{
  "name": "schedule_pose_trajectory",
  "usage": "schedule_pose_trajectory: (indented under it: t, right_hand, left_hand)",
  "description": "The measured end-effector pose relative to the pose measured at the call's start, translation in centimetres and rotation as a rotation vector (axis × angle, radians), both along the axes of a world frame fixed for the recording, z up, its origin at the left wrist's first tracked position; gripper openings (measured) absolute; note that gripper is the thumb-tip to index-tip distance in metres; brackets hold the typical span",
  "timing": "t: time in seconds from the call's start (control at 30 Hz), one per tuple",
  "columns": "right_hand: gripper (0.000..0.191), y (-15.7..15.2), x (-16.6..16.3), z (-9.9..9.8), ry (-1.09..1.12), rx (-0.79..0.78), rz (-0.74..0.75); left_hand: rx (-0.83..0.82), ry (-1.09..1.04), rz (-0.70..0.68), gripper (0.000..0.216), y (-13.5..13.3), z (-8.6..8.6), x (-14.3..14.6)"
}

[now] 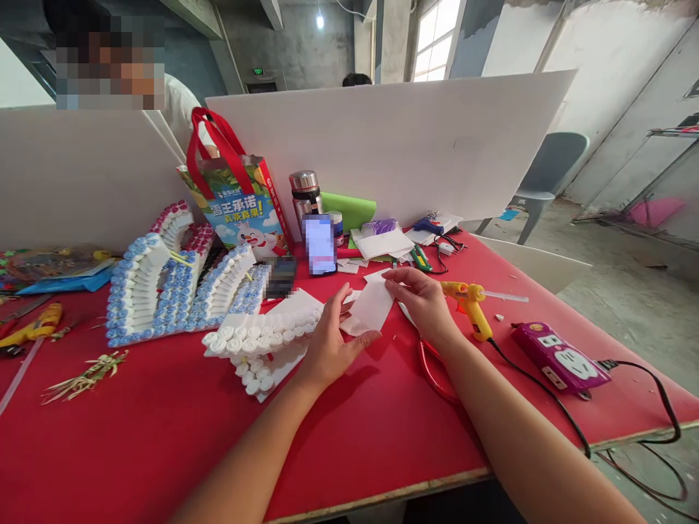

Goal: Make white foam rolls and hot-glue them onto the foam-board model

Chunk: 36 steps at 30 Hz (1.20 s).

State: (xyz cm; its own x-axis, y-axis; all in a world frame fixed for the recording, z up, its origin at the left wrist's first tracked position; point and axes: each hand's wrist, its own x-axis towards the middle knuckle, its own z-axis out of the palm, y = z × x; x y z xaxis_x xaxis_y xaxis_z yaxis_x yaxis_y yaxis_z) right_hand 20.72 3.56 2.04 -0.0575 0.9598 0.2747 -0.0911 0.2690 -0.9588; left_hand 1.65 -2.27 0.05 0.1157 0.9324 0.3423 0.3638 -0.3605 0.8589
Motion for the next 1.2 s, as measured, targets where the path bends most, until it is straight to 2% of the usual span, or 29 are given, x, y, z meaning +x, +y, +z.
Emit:
schedule_pose_trajectory:
  t: [0.13,0.3,0.43,0.5,0.57,0.63,0.73,0.93,1.07,1.2]
  right_hand:
    - [0.018,-0.3,-0.3,0.2,0.245,-0.092,0.157]
    - [0.016,-0.6,-0.8,0.2,0.343,-0.170,0.285]
    - [0.018,-0.9,-1.0,0.5,0.353,-0.187,0.337]
    - [0.025,-0.9,-0.9,0.6,0.338,-0.165,0.357]
    - [0.031,-0.9,-0.7,0.7,0.280,-0.130,0.313]
    - [0.034,-0.9,-0.5,0.7,0.172,-0.101,0.205]
    - [0.036,-0.9,-0.5,0.8,0.011,-0.088,0.099]
    - [0.041,-1.3,-1.3,0.7,-0.084,-0.171,0.221]
    - [0.037,-1.3,-1.4,0.1,-0.009,-0.223,0.278]
    - [0.036,-1.0,-1.1,-0.2,0.088,-0.258,0.249]
  left_hand:
    - [0.036,-0.001,-0.008,0.082,-0.4,0.7,0.0]
    - [0.091,0.077,-0.015,0.080,-0.5,1.0,-0.1]
    - [0.050,0.032,-0.051,0.046,-0.6,1.2,0.0]
    - [-0.031,-0.038,-0.012,0.032,-0.6,1.2,0.0]
    - [-0.152,-0.150,0.071,0.036,-0.5,1.0,-0.2]
    - [-0.257,-0.295,0.147,0.042,-0.2,0.6,-0.4]
    - [-0.338,-0.498,0.172,0.045,0.2,0.0,-0.6]
    - [-0.440,-0.628,0.039,0.051,0.1,0.3,0.1]
    - [-0.499,-0.630,-0.094,0.046,-0.3,1.0,0.5]
    - [-0.486,-0.585,-0.139,0.040,-0.3,1.6,0.7]
